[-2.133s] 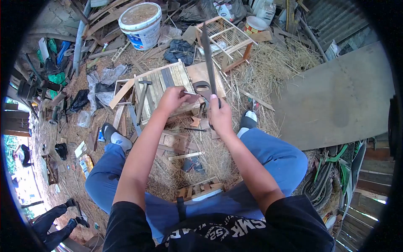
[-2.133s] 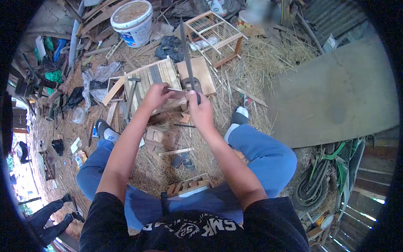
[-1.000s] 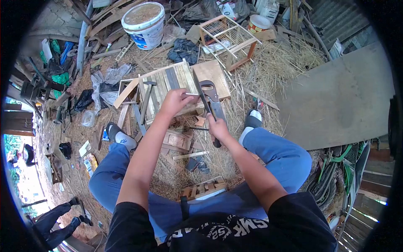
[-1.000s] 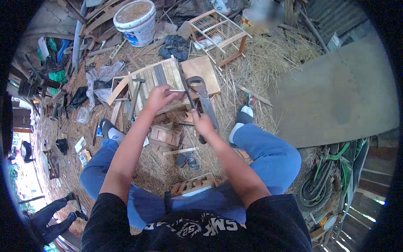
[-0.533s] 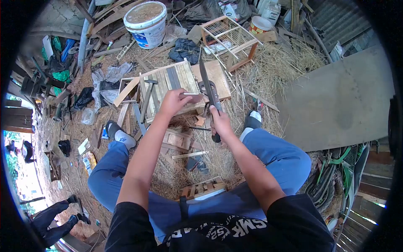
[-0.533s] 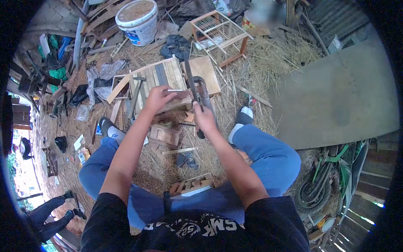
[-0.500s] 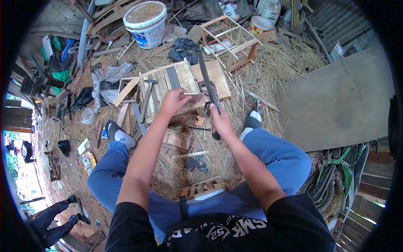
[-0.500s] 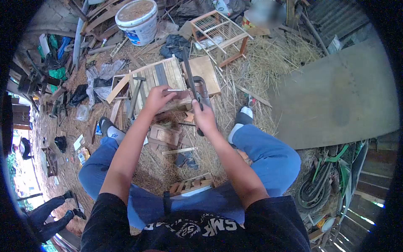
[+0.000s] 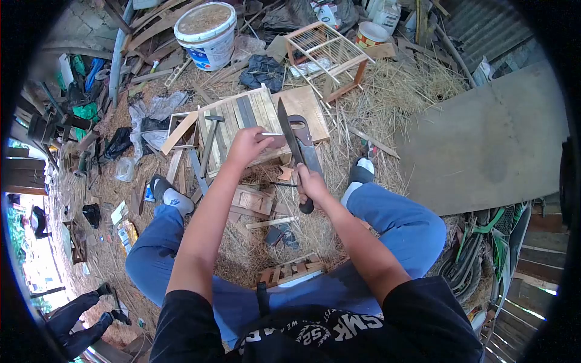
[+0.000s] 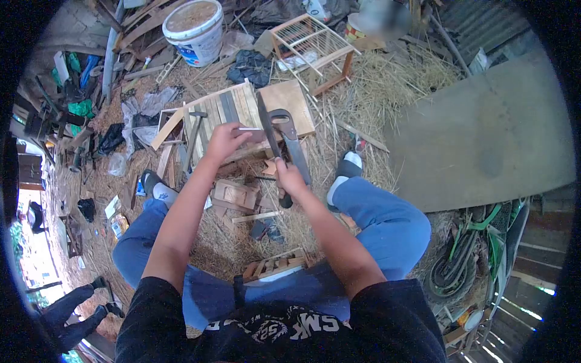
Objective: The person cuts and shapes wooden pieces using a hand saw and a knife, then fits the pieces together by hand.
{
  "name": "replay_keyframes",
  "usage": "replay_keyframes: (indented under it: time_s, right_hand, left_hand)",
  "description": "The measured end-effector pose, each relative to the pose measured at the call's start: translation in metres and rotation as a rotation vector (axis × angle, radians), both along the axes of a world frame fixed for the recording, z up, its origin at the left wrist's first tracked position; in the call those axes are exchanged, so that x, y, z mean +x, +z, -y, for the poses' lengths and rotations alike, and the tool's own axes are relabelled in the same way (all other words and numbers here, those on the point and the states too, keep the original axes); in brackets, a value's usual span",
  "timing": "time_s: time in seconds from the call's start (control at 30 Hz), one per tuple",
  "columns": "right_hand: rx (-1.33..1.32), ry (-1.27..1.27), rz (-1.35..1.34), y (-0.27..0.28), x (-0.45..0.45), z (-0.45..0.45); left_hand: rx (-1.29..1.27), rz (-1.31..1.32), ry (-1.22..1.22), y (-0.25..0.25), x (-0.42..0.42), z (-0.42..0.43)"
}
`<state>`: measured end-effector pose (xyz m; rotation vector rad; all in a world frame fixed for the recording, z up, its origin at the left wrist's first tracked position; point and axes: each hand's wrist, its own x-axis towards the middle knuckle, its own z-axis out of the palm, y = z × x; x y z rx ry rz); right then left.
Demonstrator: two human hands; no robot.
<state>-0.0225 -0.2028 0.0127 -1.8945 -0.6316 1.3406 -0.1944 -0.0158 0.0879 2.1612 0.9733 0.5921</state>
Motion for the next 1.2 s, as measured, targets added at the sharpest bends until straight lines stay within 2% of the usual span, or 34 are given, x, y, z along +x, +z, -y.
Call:
replay_keyframes:
  time_s: [0.07,0.1,0.13,0.2,0.23,0.3,0.33,0.4,0.43,0.47,0.53,0.57,0.6,0.67,0.7,0.73,0.8,0.87,0.93,1.0,1.07,1.13,1.2]
  right_hand:
    - [-0.069,-0.104,-0.512,0.033,0.007,-0.002]
    - [-0.048,-0.144,-0.393,0.066,0.002,-0.006]
    - [-0.048,-0.145,-0.395,0.082,0.001,-0.014]
    - [0.324,-0.226,-0.105,0.099,0.003,-0.026]
    - [0.318,-0.226,-0.104,0.105,0.004,-0.028]
    - [0.555,-0.28,-0.091,0.113,0.006,-0.03]
    - [0.557,-0.281,-0.089,0.102,0.003,-0.028]
    - [0.631,-0.242,0.462,0.042,-0.01,-0.014]
    - [0.465,-0.101,0.455,0.001,-0.014,-0.006]
    - [0.468,-0.102,0.454,-0.002,-0.016,-0.002]
    - [0.115,0.052,0.437,-0.012,-0.015,0.002]
    - [0.027,0.036,0.159,-0.011,-0.009,0.002]
    - [0.019,0.036,0.154,0.005,-0.007,0.004]
    - [-0.146,-0.135,-0.657,0.037,0.008,0.003]
    - [-0.134,-0.126,-1.052,0.031,0.018,0.003]
    - [-0.134,-0.124,-1.051,0.032,0.015,0.001]
    - [0.049,-0.171,-0.426,0.061,0.001,-0.007]
    - [0.11,-0.201,-0.402,0.093,0.004,-0.019]
    - [0.465,-0.221,-0.226,0.113,0.008,-0.026]
    - [0.53,-0.235,-0.22,0.109,0.006,-0.026]
    - [0.78,-0.343,0.366,0.066,-0.01,-0.021]
    - [0.739,-0.299,0.397,0.008,-0.019,-0.006]
    - [0.096,-0.027,0.263,0.01,-0.02,0.001]
  left_hand:
    - [0.03,-0.021,0.007,-0.001,-0.001,0.0]
    - [0.054,-0.043,0.013,-0.001,-0.001,0.0]
    - [0.054,-0.044,0.012,-0.001,-0.001,-0.001]
    - [0.017,-0.035,-0.008,-0.004,0.001,0.001]
    - [0.011,-0.035,-0.008,-0.005,0.001,0.003]
    - [0.009,-0.016,0.007,-0.001,0.002,0.004]
    - [0.011,-0.014,0.005,0.001,0.003,0.003]
    - [0.038,-0.063,-0.036,0.002,0.003,0.002]
    - [0.041,-0.063,-0.036,0.001,0.005,0.002]
    - [0.096,-0.104,-0.061,0.001,0.006,0.002]
    - [0.155,-0.154,-0.086,0.001,0.008,-0.002]
    - [0.14,-0.101,-0.073,-0.001,0.007,0.0]
    - [0.127,-0.045,-0.062,-0.001,0.006,0.003]
    - [0.118,-0.074,-0.058,0.0,0.006,0.002]
    - [0.113,-0.062,-0.048,-0.003,0.005,0.001]
    - [0.107,-0.054,-0.04,-0.005,0.003,0.001]
    - [0.132,-0.049,-0.05,-0.003,0.003,0.001]
    - [0.148,-0.045,-0.055,-0.001,0.001,0.001]
    - [0.054,-0.072,-0.021,0.001,0.002,0.004]
    - [0.043,-0.109,-0.016,0.005,0.003,0.005]
    - [0.041,-0.145,-0.011,0.008,0.005,0.004]
    - [0.077,-0.015,-0.053,0.006,0.004,0.005]
    - [0.138,-0.053,-0.078,0.006,0.009,0.003]
